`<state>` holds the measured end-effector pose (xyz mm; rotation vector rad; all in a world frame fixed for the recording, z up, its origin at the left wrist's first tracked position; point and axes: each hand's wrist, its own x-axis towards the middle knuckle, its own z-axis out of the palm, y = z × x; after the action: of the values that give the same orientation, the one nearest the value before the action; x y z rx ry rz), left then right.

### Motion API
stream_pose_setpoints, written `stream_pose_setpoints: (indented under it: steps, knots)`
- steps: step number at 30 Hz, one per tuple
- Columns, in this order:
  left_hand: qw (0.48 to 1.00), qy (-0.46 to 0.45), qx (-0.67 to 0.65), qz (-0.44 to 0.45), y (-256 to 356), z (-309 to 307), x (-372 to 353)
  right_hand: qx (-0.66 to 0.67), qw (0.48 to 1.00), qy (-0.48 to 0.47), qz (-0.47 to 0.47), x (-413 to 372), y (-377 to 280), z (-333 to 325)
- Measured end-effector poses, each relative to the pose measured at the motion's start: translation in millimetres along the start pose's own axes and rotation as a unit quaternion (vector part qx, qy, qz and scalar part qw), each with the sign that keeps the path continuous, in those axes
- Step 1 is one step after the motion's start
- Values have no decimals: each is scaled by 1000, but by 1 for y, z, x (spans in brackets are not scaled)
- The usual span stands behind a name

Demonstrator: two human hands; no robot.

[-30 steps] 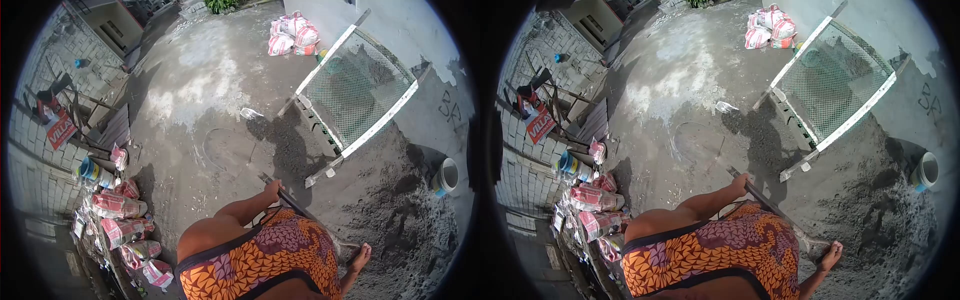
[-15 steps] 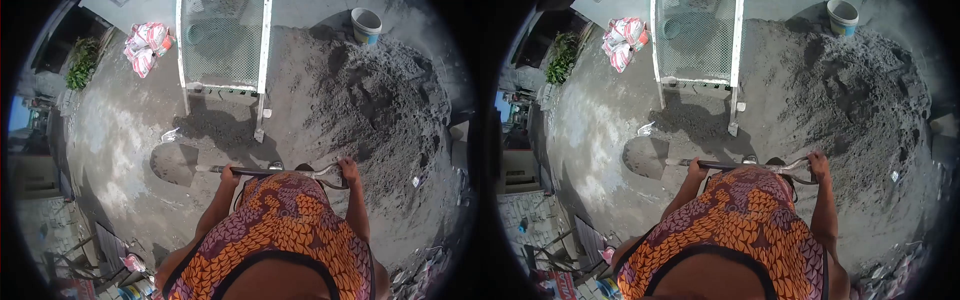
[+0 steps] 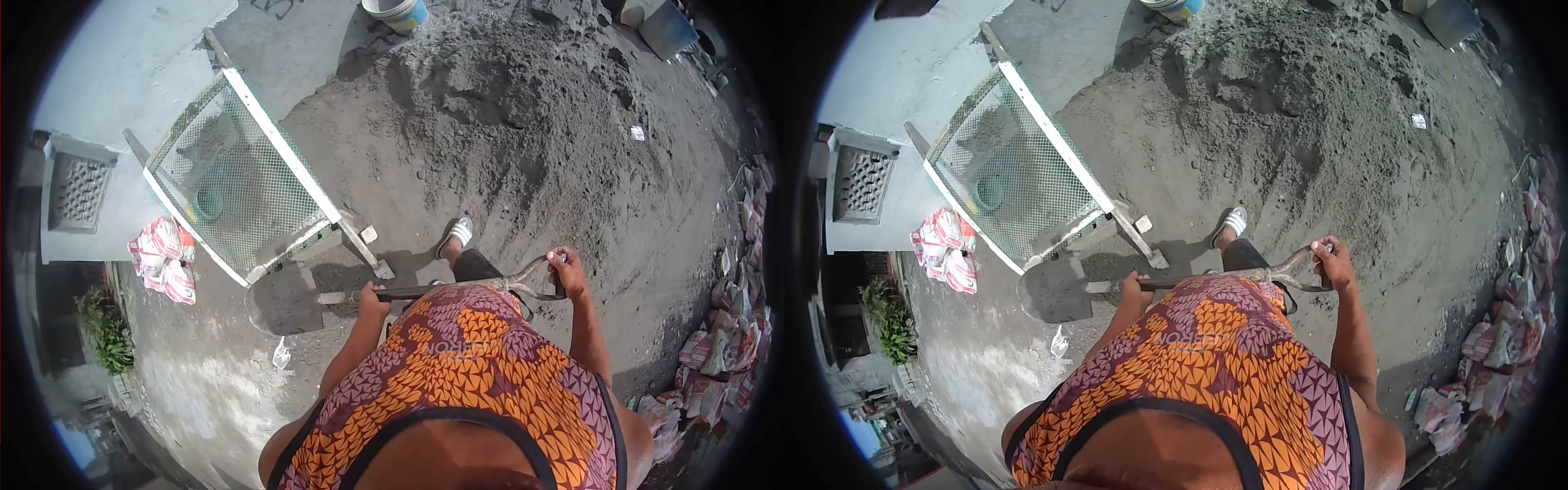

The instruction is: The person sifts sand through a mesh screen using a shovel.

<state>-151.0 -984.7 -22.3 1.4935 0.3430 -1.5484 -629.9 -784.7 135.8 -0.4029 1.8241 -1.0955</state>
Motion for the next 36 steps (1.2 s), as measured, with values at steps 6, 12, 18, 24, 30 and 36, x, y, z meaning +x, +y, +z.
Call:
stream_pose_setpoints:
  steps: [6, 12, 18, 24, 30, 36]
  knots:
    - [985, -77, 155, -14, 10, 161, 36, 135, 984, 94, 70, 37, 18, -13]
    - [964, -99, 246, 11, 4, 366, 26, 273, 949, 142, 71, 86, 8, -11]
    - [929, -196, 312, 44, -9, 518, 10, 363, 914, 179, 21, 80, -29, 16]
    - [901, -217, 376, 4, -59, 606, 37, 390, 876, 283, 31, 64, -47, 76]
    - [855, -212, 457, -125, -112, 630, 109, 415, 807, 415, 66, 50, -77, 167]
    - [740, -192, 581, -278, -135, 583, 192, 433, 676, 552, 224, 34, -168, 315]
